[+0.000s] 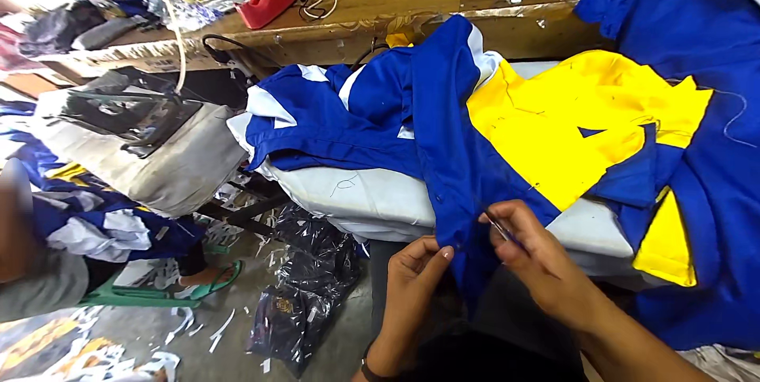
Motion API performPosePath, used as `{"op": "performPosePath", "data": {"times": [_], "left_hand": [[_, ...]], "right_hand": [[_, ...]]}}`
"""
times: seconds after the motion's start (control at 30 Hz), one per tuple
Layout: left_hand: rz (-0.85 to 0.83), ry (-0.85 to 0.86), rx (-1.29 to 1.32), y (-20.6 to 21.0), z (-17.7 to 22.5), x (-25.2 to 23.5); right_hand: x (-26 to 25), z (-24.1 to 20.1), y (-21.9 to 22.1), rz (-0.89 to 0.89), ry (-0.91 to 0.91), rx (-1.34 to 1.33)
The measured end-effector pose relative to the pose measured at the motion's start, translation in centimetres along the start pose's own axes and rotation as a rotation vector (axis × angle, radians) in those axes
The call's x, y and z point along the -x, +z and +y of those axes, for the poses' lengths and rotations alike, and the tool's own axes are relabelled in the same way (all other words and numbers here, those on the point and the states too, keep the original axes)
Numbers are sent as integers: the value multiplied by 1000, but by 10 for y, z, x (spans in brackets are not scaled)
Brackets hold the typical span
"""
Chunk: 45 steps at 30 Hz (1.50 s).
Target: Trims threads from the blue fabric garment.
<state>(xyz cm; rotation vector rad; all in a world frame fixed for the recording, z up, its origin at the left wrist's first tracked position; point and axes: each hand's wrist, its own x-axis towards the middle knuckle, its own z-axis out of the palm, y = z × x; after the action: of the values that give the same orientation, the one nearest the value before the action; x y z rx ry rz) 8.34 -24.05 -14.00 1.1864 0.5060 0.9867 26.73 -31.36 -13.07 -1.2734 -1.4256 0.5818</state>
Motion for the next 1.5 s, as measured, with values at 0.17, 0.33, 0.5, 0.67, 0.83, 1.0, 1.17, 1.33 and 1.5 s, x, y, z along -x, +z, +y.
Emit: {"op": "performPosePath", "data": {"times": [0.17,0.33,0.5,0.67,0.83,1.0,1.17,1.33,1.5], "left_hand": [[2,-85,118,-3,4,-1],[-16,-76,112,-3,6,-2],[-21,-40,63,-4,7,-2],[-11,-8,32,-3,8,-2],[0,-5,28,-3,8,-2],[4,5,12,-3,8,-1],[10,8,2,-2,9,0],[15,3,15,-2,9,0],[15,1,16,-2,8,1]], "right_hand": [[8,-1,-23,124,-171,477],[9,-1,-25,185,-234,511],[7,-2,-21,181,-232,461],[5,0,-19,174,-239,447],[4,1,-20,164,-247,433],[4,2,-19,165,-243,395],[3,4,-19,168,-247,380],[2,7,-19,160,-247,336],[3,7,-18,161,-246,340]]}}
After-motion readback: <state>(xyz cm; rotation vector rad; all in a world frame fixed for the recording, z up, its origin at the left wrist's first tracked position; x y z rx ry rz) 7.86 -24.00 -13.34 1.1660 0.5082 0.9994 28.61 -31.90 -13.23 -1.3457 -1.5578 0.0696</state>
